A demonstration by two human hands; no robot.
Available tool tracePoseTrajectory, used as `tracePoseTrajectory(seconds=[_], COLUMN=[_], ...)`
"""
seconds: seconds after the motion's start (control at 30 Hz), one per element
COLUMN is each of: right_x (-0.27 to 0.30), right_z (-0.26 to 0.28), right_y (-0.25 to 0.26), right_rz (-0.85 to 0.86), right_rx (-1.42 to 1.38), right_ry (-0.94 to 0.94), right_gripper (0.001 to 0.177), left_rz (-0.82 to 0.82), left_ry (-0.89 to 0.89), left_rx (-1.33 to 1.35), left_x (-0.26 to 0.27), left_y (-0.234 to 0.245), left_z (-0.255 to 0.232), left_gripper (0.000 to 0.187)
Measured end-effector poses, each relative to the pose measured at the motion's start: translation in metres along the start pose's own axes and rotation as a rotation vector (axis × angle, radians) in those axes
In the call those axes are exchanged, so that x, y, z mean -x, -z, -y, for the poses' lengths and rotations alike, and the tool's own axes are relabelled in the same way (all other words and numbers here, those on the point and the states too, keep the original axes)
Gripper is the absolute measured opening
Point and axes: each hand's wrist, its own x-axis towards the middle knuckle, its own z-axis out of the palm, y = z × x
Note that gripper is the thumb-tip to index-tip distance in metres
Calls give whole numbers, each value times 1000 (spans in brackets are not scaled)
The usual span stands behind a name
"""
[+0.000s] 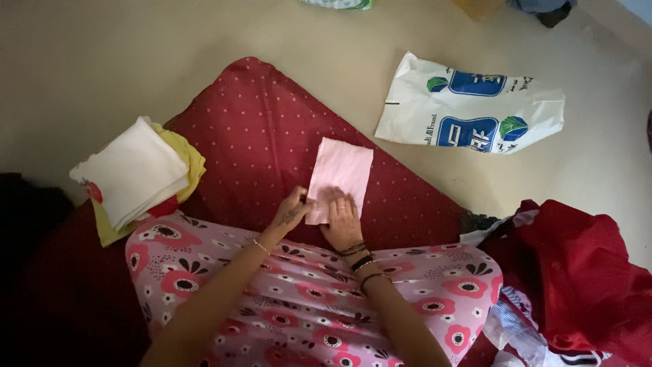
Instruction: The person folds several clothing items, including a black and white garment, a red shirt, and a pink shirt, by hand on a bed.
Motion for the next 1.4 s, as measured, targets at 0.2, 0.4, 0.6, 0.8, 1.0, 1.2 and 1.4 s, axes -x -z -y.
tracePoseTrajectory(seconds=[0.2,0.4,0.6,0.8,1.0,1.2,1.4], right_x=[-5,-4,5,41,24,12,-1], right_z=[-5,-19,-51,-124,-128,-108,-111], right_y=[9,0,-25,-106,-71,-43,-88], right_rz=[167,-217,-198,201,98,-139,-217], right_rx=[-38,-78,-1212,-1997,-1597,-1954,-1616], right_ry=[-200,-232,-385,-416,-978,-852,-590], right_gripper=[108,72,39,28,43,56,66], left_rz=[278,445,23,8,324,-29,-260], left_ry=[224,39,94,-113,225,66,54], left_rx=[449,691,509,496,564,465,477], left_x=[25,29,2,12,26,11,-9], left_y=[23,32,25,39,40,48,49], left_z=[-51,-64,-44,-46,-82,-63,-32], left_gripper=[66,52,57,84,102,81,93])
